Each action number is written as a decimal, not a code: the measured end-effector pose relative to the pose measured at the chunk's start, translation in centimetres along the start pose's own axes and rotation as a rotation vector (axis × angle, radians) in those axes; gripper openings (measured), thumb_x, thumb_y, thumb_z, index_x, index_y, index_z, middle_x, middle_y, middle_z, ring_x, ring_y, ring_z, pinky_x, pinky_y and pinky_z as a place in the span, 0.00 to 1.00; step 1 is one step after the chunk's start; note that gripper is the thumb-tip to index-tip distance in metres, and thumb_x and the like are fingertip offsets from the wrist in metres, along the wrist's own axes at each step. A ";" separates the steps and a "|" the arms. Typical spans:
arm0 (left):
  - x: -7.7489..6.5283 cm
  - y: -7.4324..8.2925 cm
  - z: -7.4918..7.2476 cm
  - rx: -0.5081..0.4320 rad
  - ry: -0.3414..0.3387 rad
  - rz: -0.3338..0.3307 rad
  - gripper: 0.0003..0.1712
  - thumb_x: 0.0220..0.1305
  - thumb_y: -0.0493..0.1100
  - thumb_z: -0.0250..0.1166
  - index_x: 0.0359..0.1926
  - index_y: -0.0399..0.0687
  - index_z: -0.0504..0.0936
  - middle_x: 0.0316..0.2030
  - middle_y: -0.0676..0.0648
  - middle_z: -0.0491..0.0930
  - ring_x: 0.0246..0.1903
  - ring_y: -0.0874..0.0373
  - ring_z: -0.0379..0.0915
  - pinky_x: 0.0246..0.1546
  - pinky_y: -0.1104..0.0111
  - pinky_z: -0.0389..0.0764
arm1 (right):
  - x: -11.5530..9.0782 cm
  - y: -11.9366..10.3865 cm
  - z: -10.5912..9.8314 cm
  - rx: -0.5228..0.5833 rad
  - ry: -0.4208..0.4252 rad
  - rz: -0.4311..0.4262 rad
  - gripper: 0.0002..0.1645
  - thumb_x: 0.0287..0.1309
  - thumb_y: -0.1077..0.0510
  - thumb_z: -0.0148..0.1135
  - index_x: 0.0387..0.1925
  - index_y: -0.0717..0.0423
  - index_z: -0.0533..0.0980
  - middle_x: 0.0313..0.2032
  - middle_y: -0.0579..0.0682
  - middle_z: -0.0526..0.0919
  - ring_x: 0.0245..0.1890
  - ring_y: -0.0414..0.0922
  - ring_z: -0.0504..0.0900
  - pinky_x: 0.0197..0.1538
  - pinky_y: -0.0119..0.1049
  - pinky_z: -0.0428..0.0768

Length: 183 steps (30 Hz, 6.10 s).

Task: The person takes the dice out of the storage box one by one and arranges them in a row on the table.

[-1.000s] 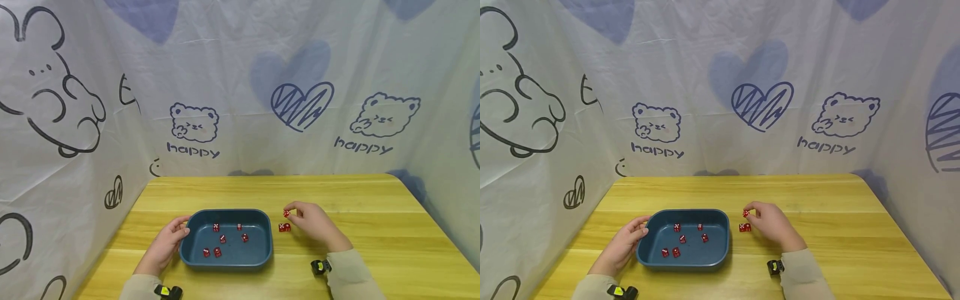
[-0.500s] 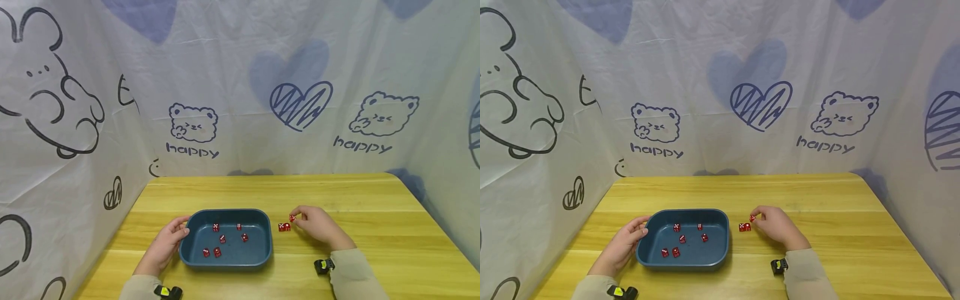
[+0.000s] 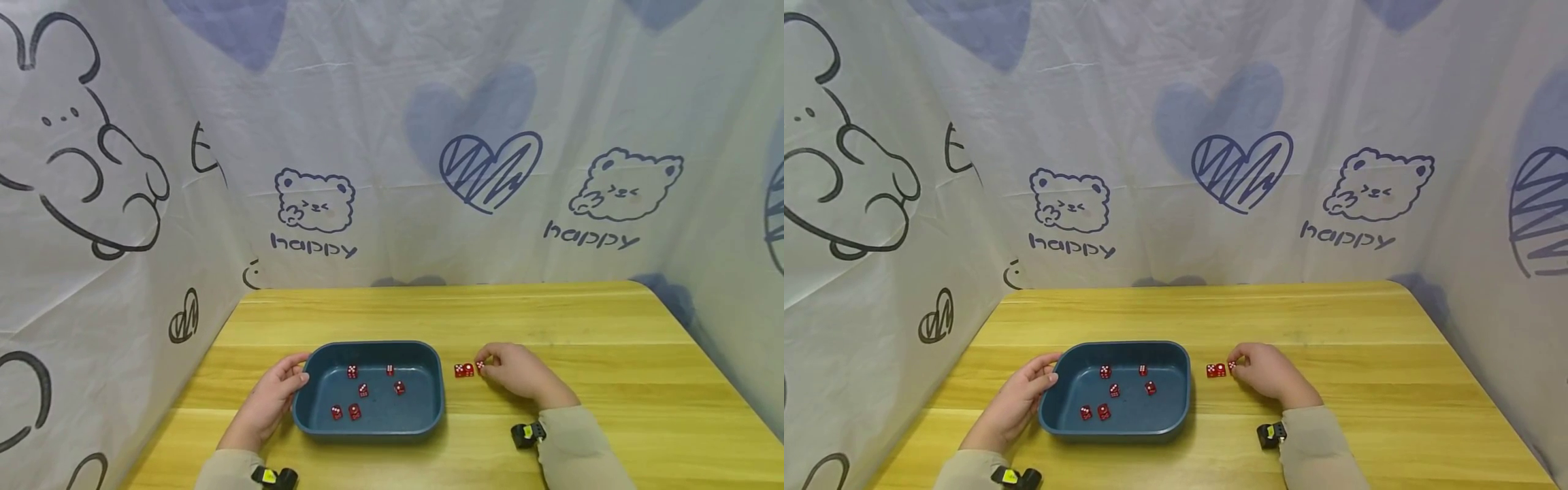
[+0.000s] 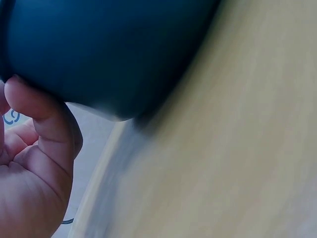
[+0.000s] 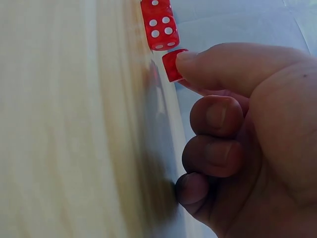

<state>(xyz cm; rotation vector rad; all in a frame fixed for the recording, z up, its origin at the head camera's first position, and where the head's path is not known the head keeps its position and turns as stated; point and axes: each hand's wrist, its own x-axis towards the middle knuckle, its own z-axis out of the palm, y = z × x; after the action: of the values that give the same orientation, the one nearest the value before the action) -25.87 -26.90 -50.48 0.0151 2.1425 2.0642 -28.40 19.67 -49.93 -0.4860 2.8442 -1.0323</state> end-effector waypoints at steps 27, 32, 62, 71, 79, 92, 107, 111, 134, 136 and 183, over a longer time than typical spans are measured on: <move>-0.2 0.3 0.1 0.014 0.004 -0.003 0.27 0.73 0.34 0.57 0.71 0.39 0.66 0.43 0.41 0.73 0.28 0.58 0.70 0.24 0.72 0.72 | 0.3 0.5 0.8 0.016 -0.004 0.013 0.11 0.61 0.58 0.67 0.45 0.46 0.84 0.25 0.44 0.75 0.25 0.43 0.71 0.33 0.41 0.70; -0.1 0.3 0.0 0.006 -0.001 -0.002 0.27 0.73 0.35 0.57 0.71 0.39 0.66 0.43 0.41 0.73 0.30 0.57 0.72 0.26 0.71 0.75 | 0.4 0.5 0.7 0.025 0.008 0.010 0.13 0.62 0.57 0.67 0.48 0.47 0.83 0.24 0.45 0.74 0.25 0.43 0.70 0.32 0.41 0.69; -0.1 0.2 0.0 0.021 -0.047 0.030 0.30 0.74 0.36 0.58 0.72 0.34 0.62 0.45 0.40 0.73 0.34 0.57 0.74 0.29 0.71 0.78 | 0.3 -2.7 0.8 0.065 0.045 -0.027 0.15 0.65 0.52 0.66 0.53 0.46 0.82 0.20 0.45 0.72 0.18 0.41 0.68 0.25 0.37 0.69; -0.2 0.1 -0.2 0.015 -0.013 -0.005 0.28 0.74 0.35 0.57 0.71 0.38 0.65 0.44 0.41 0.73 0.31 0.57 0.72 0.26 0.71 0.74 | 0.1 -5.8 0.8 0.045 0.038 -0.104 0.15 0.66 0.52 0.67 0.53 0.45 0.83 0.19 0.44 0.72 0.17 0.41 0.67 0.24 0.35 0.68; -0.1 0.1 -0.1 0.012 -0.014 -0.006 0.28 0.74 0.35 0.57 0.71 0.39 0.65 0.45 0.40 0.73 0.33 0.56 0.73 0.28 0.71 0.76 | 0.0 -7.7 1.3 0.021 0.019 -0.176 0.16 0.65 0.51 0.68 0.54 0.44 0.82 0.19 0.42 0.69 0.17 0.38 0.65 0.23 0.33 0.67; -0.1 0.2 -0.2 0.021 -0.036 0.023 0.28 0.74 0.36 0.58 0.71 0.37 0.64 0.44 0.41 0.73 0.33 0.57 0.73 0.28 0.71 0.77 | 0.7 -10.5 2.5 -0.073 -0.037 -0.268 0.21 0.66 0.43 0.65 0.58 0.41 0.80 0.17 0.40 0.67 0.17 0.38 0.64 0.23 0.33 0.65; -0.2 0.2 -0.3 0.011 -0.040 0.019 0.29 0.74 0.36 0.58 0.72 0.37 0.64 0.44 0.40 0.74 0.32 0.57 0.73 0.26 0.71 0.74 | 3.2 -12.8 4.3 -0.189 -0.201 -0.331 0.19 0.66 0.46 0.66 0.56 0.44 0.82 0.32 0.38 0.83 0.28 0.36 0.77 0.38 0.35 0.78; -0.3 0.2 -0.4 0.016 -0.047 0.019 0.29 0.74 0.36 0.58 0.72 0.36 0.63 0.44 0.39 0.74 0.33 0.56 0.74 0.28 0.71 0.76 | 3.9 -13.0 4.8 -0.295 -0.225 -0.364 0.19 0.66 0.46 0.66 0.55 0.45 0.83 0.50 0.40 0.85 0.45 0.36 0.81 0.55 0.40 0.79; -0.7 0.6 -0.2 0.032 -0.081 0.039 0.30 0.75 0.37 0.57 0.73 0.34 0.61 0.46 0.36 0.74 0.37 0.54 0.76 0.34 0.68 0.80 | 4.1 -13.5 7.2 -0.602 -0.194 -0.379 0.04 0.61 0.49 0.70 0.37 0.38 0.87 0.31 0.33 0.84 0.30 0.37 0.79 0.38 0.38 0.80; -0.8 0.7 -0.2 0.033 -0.077 0.036 0.30 0.75 0.37 0.57 0.73 0.34 0.61 0.46 0.36 0.74 0.37 0.54 0.76 0.34 0.68 0.80 | 4.1 -13.4 7.3 -0.579 -0.191 -0.387 0.04 0.61 0.48 0.70 0.37 0.36 0.87 0.34 0.33 0.85 0.33 0.37 0.81 0.40 0.39 0.80; -0.6 0.5 0.0 0.031 -0.043 0.006 0.29 0.74 0.35 0.56 0.72 0.35 0.63 0.44 0.40 0.73 0.35 0.56 0.73 0.33 0.70 0.78 | 3.3 -12.4 5.8 -0.227 -0.056 -0.472 0.16 0.67 0.44 0.64 0.51 0.43 0.86 0.44 0.31 0.86 0.45 0.36 0.84 0.52 0.38 0.81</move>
<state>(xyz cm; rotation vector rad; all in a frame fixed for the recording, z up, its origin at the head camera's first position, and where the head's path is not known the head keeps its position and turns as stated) -25.35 -26.97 -49.94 0.0691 2.1514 2.0149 -27.13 6.10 -46.39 -1.2292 2.8742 -0.7234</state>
